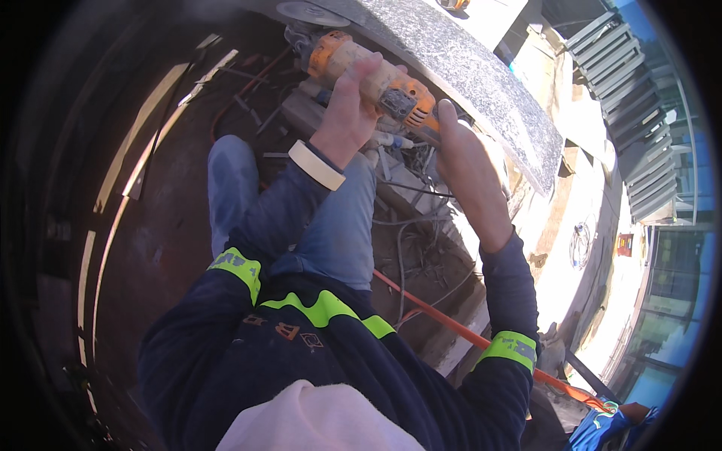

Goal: The person uses an angle grinder to smooth the surface of a large stone slab. They hold the tool with both hands and move it across the stone, generating dust. The person briefly pauses to reposition before continuing the grinding.

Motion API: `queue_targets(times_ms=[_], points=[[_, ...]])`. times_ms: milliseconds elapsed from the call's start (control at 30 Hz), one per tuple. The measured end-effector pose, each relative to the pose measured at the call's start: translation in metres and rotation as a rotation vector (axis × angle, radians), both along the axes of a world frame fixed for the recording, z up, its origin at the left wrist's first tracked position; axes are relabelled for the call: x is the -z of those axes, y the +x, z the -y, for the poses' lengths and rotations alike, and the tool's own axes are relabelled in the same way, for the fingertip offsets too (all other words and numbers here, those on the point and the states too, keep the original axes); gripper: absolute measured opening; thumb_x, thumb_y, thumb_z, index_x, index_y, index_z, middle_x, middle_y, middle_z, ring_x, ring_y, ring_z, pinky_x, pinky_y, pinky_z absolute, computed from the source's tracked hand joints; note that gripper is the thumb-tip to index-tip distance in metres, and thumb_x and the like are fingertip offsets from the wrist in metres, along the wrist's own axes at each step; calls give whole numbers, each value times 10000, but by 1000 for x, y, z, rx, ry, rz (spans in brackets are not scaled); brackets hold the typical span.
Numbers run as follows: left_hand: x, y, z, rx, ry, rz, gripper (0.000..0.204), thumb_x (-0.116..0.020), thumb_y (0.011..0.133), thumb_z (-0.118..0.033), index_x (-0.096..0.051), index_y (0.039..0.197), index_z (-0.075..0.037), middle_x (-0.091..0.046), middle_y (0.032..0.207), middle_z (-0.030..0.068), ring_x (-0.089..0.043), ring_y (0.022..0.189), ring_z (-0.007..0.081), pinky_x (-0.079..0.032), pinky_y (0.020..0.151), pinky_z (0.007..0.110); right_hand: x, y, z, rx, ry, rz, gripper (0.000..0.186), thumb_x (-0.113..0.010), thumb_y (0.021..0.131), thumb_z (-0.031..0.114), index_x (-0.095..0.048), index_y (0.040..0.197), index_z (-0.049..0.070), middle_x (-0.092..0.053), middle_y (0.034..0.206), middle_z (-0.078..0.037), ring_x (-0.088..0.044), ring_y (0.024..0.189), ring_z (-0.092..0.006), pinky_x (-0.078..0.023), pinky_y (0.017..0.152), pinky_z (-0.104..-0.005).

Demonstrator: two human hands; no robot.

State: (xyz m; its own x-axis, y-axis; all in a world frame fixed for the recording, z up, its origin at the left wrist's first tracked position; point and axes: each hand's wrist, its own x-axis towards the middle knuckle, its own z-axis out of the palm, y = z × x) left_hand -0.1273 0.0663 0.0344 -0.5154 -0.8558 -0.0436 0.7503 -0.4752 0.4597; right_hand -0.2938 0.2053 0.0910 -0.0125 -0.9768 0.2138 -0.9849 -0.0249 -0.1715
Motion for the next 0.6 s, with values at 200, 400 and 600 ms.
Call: queue_targets(times_ms=[200,400,600], points=[[4,4,25,-33,4,27,455,-810,976,-353,-622,1313,-112,-738,1233,114,-745,1190,262,-592,1017,449,-3,12,22,15,16,-90,572,-682,909,-33,-441,1422,44,-706,916,-307,-710,888,-541,-519,707,-620],[5,8,33,5,15,63,468,-809,973,-359,-616,1330,-126,-736,1242,108,-734,1211,253,-574,1008,439,-6,18,24,38,36,-85,528,-687,919,-25,-455,1387,51,-704,911,-316,-711,895,-542,-517,721,-630],[-3,-4,-16,47,-3,34,484,-809,986,-382,-607,1326,-102,-733,1286,135,-715,1261,253,-559,1078,439,-11,6,-19,91,56,12,557,-683,937,-49,-458,1434,60,-722,953,-327,-722,937,-551,-537,740,-618]])
